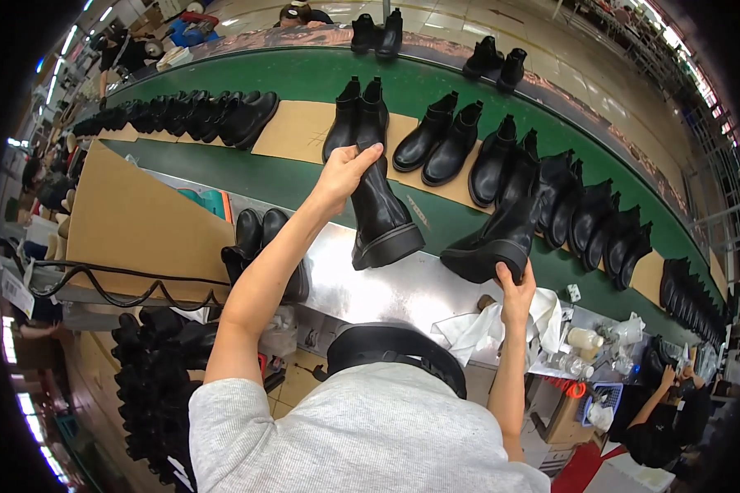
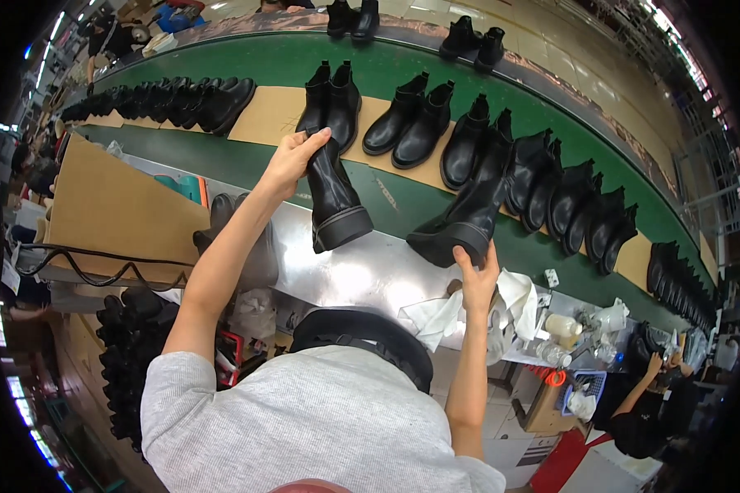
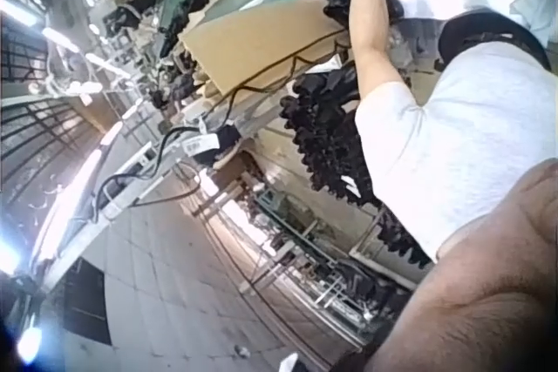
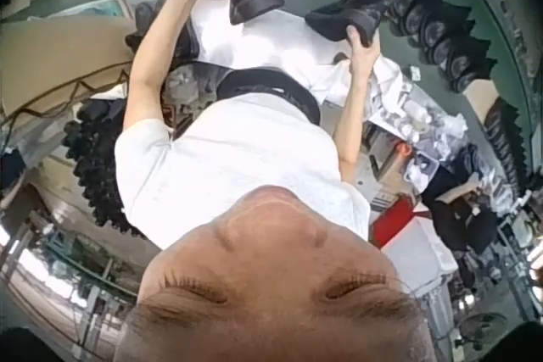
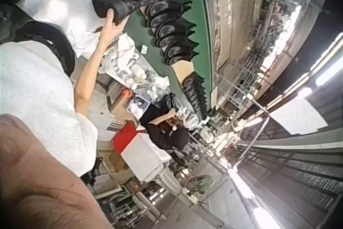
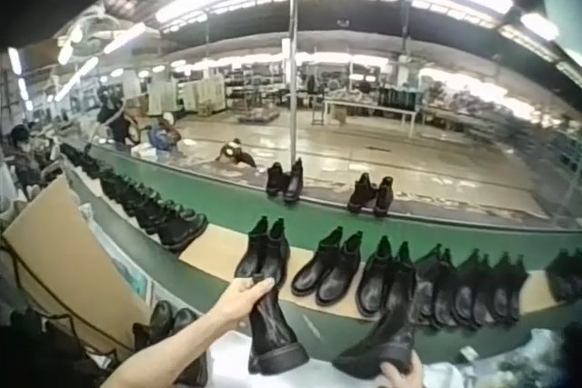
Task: Inspecting, cleaning, and preparing leather boots on a factory assembly line.
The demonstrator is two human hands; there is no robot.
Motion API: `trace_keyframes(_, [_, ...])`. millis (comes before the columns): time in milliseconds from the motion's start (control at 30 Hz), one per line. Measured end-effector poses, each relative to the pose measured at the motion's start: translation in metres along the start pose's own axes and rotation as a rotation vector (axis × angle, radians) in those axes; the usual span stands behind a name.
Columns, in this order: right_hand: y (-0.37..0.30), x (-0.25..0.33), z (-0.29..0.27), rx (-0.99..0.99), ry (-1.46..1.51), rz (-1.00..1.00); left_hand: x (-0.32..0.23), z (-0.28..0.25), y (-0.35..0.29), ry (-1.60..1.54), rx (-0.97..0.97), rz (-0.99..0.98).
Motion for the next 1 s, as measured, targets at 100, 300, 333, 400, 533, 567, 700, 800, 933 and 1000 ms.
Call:
trace_keyframes(100, [-0.005,0.001,0.002,-0.073,0.180,0.208,0.009,-0.010,0.023,0.056,-0.002,0.066])
trace_keyframes(300, [-0.028,-0.009,0.014,-0.110,0.059,-0.069,-0.010,-0.004,0.020,-0.042,0.090,0.064])
trace_keyframes(333, [-0.037,-0.026,0.016,-0.033,-0.034,-0.141,-0.008,-0.010,0.019,-0.069,0.107,0.063])
trace_keyframes(400, [-0.054,-0.051,0.023,0.137,-0.283,-0.307,-0.006,-0.010,0.019,-0.064,0.104,0.053])
trace_keyframes(533, [-0.085,-0.061,0.034,0.506,-0.624,-0.355,0.019,-0.020,0.023,0.043,0.036,0.004])
trace_keyframes(567, [-0.088,-0.056,0.031,0.585,-0.736,-0.273,0.023,-0.025,0.019,0.102,-0.066,0.017])
trace_keyframes(700, [-0.086,-0.052,0.012,0.406,-0.711,-0.181,-0.003,-0.021,-0.046,0.029,-0.240,-0.002])
trace_keyframes(800, [-0.060,-0.067,-0.043,-0.132,-0.828,-0.090,0.041,-0.037,-0.058,0.058,-0.350,-0.079])
trace_keyframes(933, [-0.044,-0.101,-0.105,-0.266,-1.188,0.276,0.056,-0.057,-0.085,0.108,-0.423,0.078])
trace_keyframes(1000, [-0.041,-0.118,-0.119,-0.214,-1.254,0.367,0.059,-0.050,-0.091,0.219,-0.388,0.117])
Point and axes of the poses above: each hand's wrist, its own y-axis towards the middle knuckle, its own z-axis out of the palm, x = y × z, the point moved 3 cm from there along y, towards the middle knuckle, and after that the axes turned 1 degree about -y, right-handed, at the moved point
